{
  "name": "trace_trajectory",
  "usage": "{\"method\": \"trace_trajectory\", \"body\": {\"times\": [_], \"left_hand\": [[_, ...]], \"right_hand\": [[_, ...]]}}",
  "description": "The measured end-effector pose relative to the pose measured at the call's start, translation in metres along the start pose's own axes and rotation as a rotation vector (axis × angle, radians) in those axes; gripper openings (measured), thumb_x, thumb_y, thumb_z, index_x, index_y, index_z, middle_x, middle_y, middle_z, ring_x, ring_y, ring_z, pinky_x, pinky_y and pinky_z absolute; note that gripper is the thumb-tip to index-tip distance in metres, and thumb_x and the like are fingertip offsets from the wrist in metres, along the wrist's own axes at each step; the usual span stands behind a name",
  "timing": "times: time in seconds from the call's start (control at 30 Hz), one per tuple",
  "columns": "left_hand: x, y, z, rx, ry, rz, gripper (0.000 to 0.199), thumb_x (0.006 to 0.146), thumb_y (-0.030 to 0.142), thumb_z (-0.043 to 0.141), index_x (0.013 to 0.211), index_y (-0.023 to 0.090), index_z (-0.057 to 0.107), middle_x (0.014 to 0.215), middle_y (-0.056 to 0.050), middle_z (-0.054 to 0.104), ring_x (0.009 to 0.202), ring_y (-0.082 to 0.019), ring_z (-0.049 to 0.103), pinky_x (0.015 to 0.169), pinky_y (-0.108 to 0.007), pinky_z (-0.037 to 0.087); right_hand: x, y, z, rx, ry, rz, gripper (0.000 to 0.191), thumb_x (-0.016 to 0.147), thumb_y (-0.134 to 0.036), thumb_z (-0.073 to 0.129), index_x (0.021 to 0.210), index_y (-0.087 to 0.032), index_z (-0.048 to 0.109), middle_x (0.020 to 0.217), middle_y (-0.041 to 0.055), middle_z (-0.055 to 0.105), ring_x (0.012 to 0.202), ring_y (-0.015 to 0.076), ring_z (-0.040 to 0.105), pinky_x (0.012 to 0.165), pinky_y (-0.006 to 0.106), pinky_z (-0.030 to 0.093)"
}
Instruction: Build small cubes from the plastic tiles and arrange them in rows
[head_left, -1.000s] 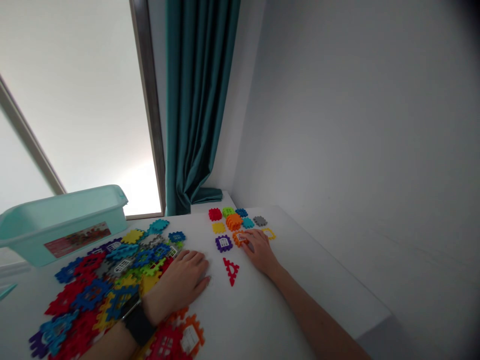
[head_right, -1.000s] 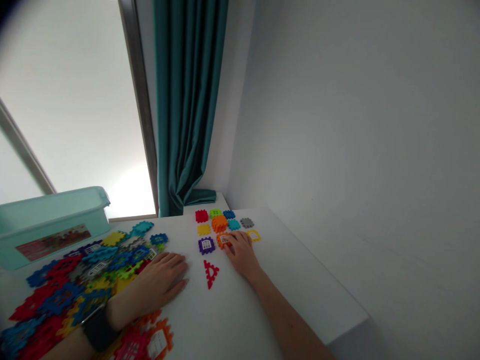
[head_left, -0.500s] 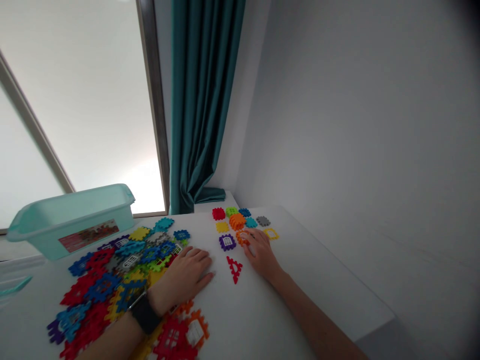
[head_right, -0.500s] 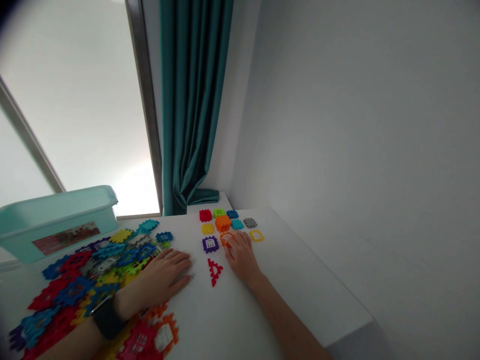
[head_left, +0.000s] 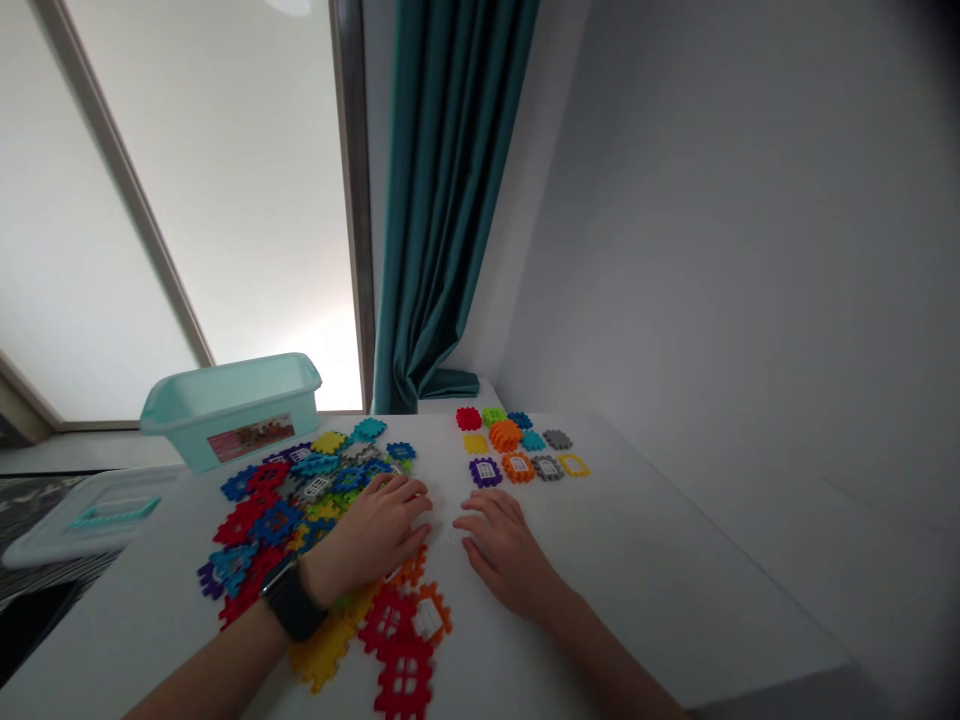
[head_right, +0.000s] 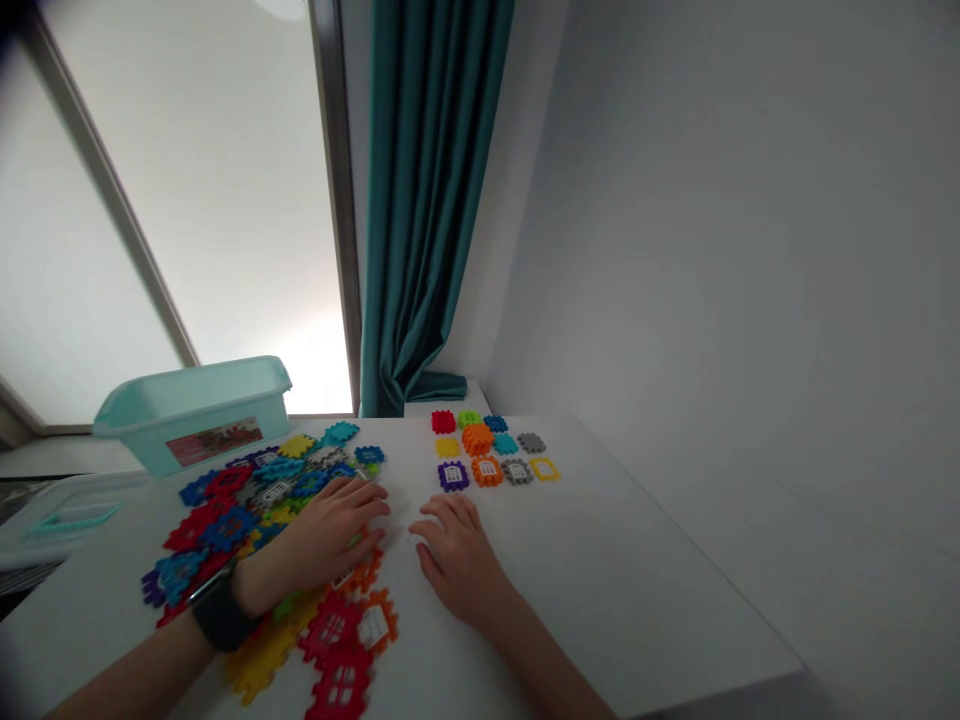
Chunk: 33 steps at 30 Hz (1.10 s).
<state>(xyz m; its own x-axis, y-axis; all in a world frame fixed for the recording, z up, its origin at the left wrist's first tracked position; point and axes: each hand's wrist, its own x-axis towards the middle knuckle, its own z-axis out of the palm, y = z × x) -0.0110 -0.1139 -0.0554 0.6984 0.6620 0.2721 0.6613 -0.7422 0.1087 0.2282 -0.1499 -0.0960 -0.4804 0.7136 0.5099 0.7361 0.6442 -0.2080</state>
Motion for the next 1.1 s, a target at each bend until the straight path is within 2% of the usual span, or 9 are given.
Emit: {"method": "trace_trajectory", "body": {"times": [0.17, 0.33, 0.4, 0.63, 0.77, 0.93, 1.1], "left_hand": [[-0.016, 0.004, -0.005, -0.034, 0.026, -0.019, 0.018, 0.094, 0.022, 0.054, 0.107, 0.022, 0.066, 0.116, -0.007, 0.066, 0.111, -0.026, 0.058, 0.100, -0.044, 0.042], [-0.023, 0.000, 0.000, -0.094, 0.123, -0.084, 0.020, 0.095, 0.022, 0.050, 0.105, 0.023, 0.068, 0.115, -0.006, 0.067, 0.108, -0.026, 0.059, 0.098, -0.042, 0.043], [-0.026, -0.003, 0.001, -0.115, 0.123, -0.088, 0.019, 0.095, 0.022, 0.050, 0.104, 0.023, 0.068, 0.114, -0.006, 0.068, 0.108, -0.025, 0.059, 0.097, -0.041, 0.044], [-0.035, -0.003, 0.000, -0.138, 0.077, -0.048, 0.018, 0.097, 0.023, 0.052, 0.106, 0.024, 0.067, 0.113, -0.005, 0.068, 0.108, -0.025, 0.060, 0.099, -0.041, 0.043], [-0.034, -0.001, 0.000, -0.156, 0.059, -0.028, 0.019, 0.095, 0.021, 0.053, 0.108, 0.024, 0.067, 0.116, -0.006, 0.067, 0.111, -0.025, 0.059, 0.102, -0.043, 0.041], [-0.034, 0.000, -0.001, -0.165, 0.050, -0.024, 0.020, 0.095, 0.021, 0.053, 0.107, 0.024, 0.068, 0.116, -0.007, 0.067, 0.112, -0.026, 0.058, 0.104, -0.044, 0.041], [-0.034, 0.001, -0.001, -0.157, 0.050, -0.029, 0.020, 0.095, 0.022, 0.052, 0.106, 0.024, 0.069, 0.113, -0.007, 0.066, 0.109, -0.026, 0.058, 0.104, -0.044, 0.042]], "right_hand": [[-0.003, -0.026, 0.002, 0.106, -0.067, -0.019, 0.030, 0.090, -0.007, 0.054, 0.112, -0.024, 0.064, 0.122, 0.0079, 0.064, 0.123, 0.0264, 0.053, 0.107, 0.051, 0.043], [-0.010, -0.045, 0.002, 0.243, -0.095, -0.053, 0.031, 0.094, -0.005, 0.047, 0.112, -0.024, 0.064, 0.113, 0.0064, 0.069, 0.117, 0.0238, 0.056, 0.105, 0.047, 0.045], [-0.013, -0.051, 0.003, 0.260, -0.119, -0.059, 0.030, 0.095, -0.006, 0.048, 0.112, -0.024, 0.064, 0.111, 0.0054, 0.070, 0.114, 0.0233, 0.058, 0.106, 0.046, 0.044], [-0.016, -0.057, 0.002, 0.255, -0.160, -0.038, 0.030, 0.093, -0.007, 0.050, 0.116, -0.023, 0.063, 0.115, 0.0062, 0.069, 0.115, 0.0238, 0.056, 0.106, 0.046, 0.043], [-0.018, -0.057, 0.001, 0.251, -0.152, -0.038, 0.027, 0.089, -0.009, 0.054, 0.109, -0.024, 0.064, 0.115, 0.0074, 0.065, 0.116, 0.0245, 0.055, 0.105, 0.046, 0.044], [-0.019, -0.067, -0.002, 0.282, -0.168, -0.035, 0.022, 0.089, -0.022, 0.065, 0.111, -0.025, 0.065, 0.118, 0.0071, 0.063, 0.118, 0.0251, 0.053, 0.106, 0.044, 0.043], [-0.015, -0.077, -0.003, 0.270, -0.247, -0.079, 0.040, 0.084, -0.040, 0.076, 0.121, -0.031, 0.065, 0.126, 0.0064, 0.060, 0.124, 0.0274, 0.049, 0.110, 0.045, 0.040]]}}
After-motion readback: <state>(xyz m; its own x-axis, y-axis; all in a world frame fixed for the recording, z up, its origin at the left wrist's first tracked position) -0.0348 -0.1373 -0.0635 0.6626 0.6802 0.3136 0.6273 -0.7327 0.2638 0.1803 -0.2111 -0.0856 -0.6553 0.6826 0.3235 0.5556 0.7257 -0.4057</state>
